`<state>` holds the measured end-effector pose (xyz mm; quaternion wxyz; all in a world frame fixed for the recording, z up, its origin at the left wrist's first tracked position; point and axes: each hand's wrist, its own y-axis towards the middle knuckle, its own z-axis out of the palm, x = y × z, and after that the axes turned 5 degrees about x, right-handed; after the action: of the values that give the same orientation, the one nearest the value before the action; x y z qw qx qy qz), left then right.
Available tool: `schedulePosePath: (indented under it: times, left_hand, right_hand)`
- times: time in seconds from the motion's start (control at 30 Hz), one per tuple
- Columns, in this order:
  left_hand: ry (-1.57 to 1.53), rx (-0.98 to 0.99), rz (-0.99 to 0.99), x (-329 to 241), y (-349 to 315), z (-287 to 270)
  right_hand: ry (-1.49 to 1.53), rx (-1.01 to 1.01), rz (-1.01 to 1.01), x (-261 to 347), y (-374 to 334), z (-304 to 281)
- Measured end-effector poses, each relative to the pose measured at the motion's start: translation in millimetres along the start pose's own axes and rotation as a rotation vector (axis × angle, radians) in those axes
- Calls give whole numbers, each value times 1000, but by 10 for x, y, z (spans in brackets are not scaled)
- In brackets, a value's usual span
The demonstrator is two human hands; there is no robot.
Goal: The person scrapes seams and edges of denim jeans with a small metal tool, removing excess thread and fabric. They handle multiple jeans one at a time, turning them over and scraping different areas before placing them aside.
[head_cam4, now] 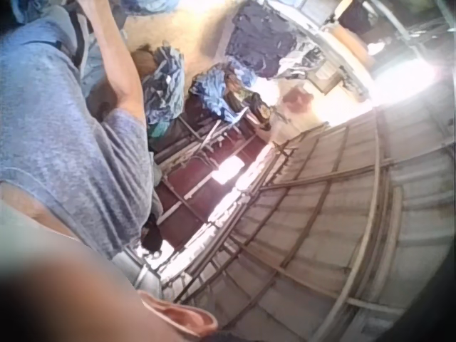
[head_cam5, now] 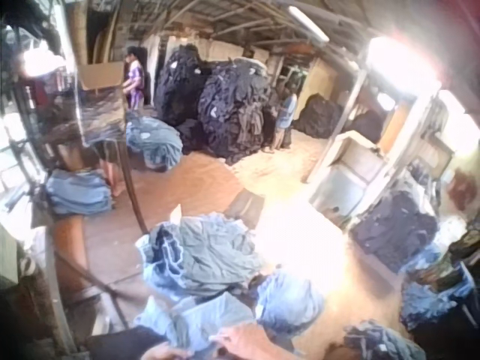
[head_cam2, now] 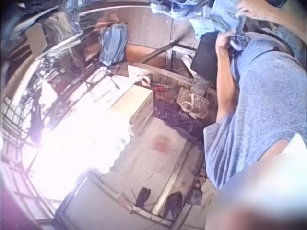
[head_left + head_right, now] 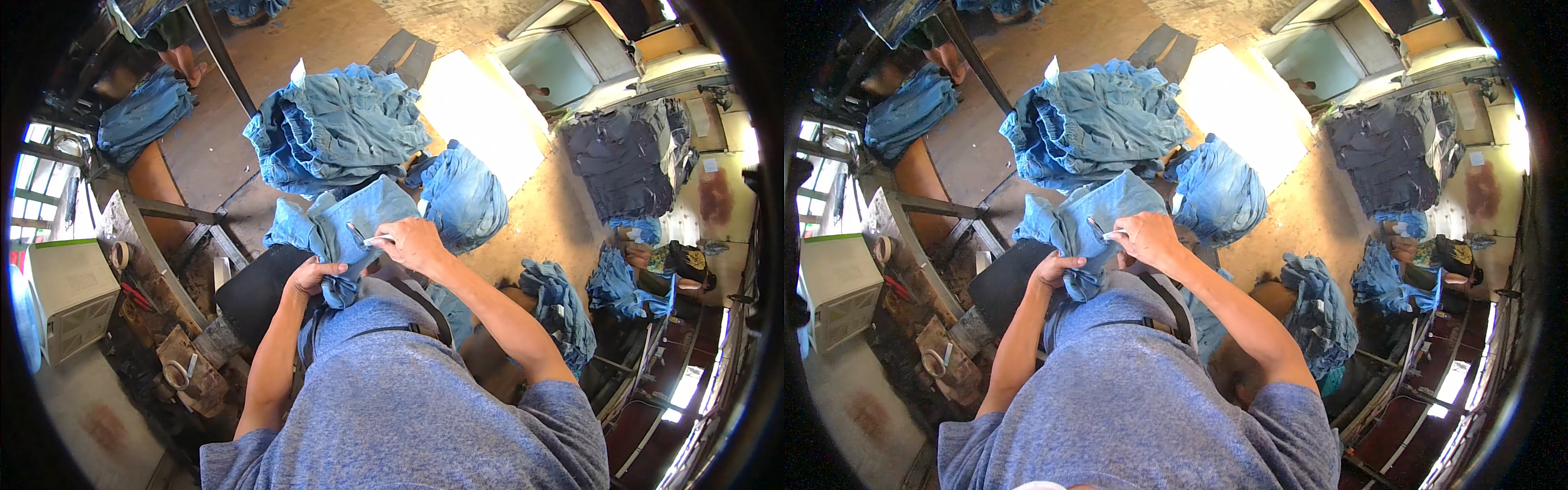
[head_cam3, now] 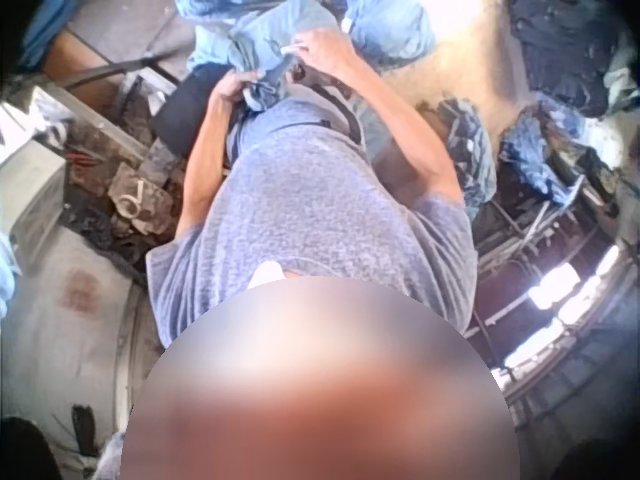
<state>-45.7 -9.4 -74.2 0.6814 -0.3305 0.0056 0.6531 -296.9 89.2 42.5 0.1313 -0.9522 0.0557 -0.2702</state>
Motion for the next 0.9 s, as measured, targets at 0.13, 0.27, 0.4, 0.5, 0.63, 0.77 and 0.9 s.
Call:
schedulePosePath:
  times: [0.13,0.27,0.4,0.5,0.63,0.77,0.9]
  left_hand:
    - [-9,-41,22,35,44,-53]
    - [-13,-37,10,73,74,-134]
    - [-9,-21,5,83,89,-168]
    - [-41,12,-20,64,92,-168]
    - [24,-21,-22,53,91,-162]
    - [-2,3,-16,45,109,-159]
    - [-7,-6,-31,39,106,-167]
  right_hand:
    - [-194,-177,112,-76,56,-13]
    - [-65,-9,113,-127,99,-27]
    - [-28,68,140,-152,140,-54]
    - [-135,24,155,-152,170,-61]
    - [-74,130,140,-141,192,-54]
    - [-124,-14,196,-139,212,-64]
    - [-54,41,255,-122,221,-77]
